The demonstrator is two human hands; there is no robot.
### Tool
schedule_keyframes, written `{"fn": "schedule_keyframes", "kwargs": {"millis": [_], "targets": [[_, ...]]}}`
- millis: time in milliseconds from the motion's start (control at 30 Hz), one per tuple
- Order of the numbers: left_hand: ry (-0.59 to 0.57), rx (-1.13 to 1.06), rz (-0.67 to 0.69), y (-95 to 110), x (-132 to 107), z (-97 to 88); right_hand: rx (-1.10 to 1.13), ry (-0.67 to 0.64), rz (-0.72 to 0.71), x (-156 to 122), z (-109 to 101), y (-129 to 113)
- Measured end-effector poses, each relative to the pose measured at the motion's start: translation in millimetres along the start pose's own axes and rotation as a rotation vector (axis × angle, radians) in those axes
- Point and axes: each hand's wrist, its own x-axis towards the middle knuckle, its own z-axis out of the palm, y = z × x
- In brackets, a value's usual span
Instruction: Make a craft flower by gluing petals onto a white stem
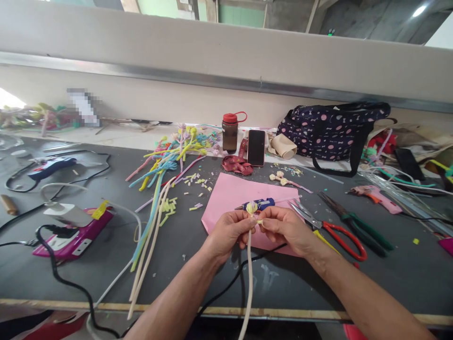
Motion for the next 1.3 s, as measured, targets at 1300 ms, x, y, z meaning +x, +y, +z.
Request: {"fn": "schedule_keyframes", "kwargs": {"millis": [1300], "targets": [[-0.085,-0.006,-0.106,3,-2,-2.1,-0.936,0.013,-0.624,-12,-10,-23]]}}
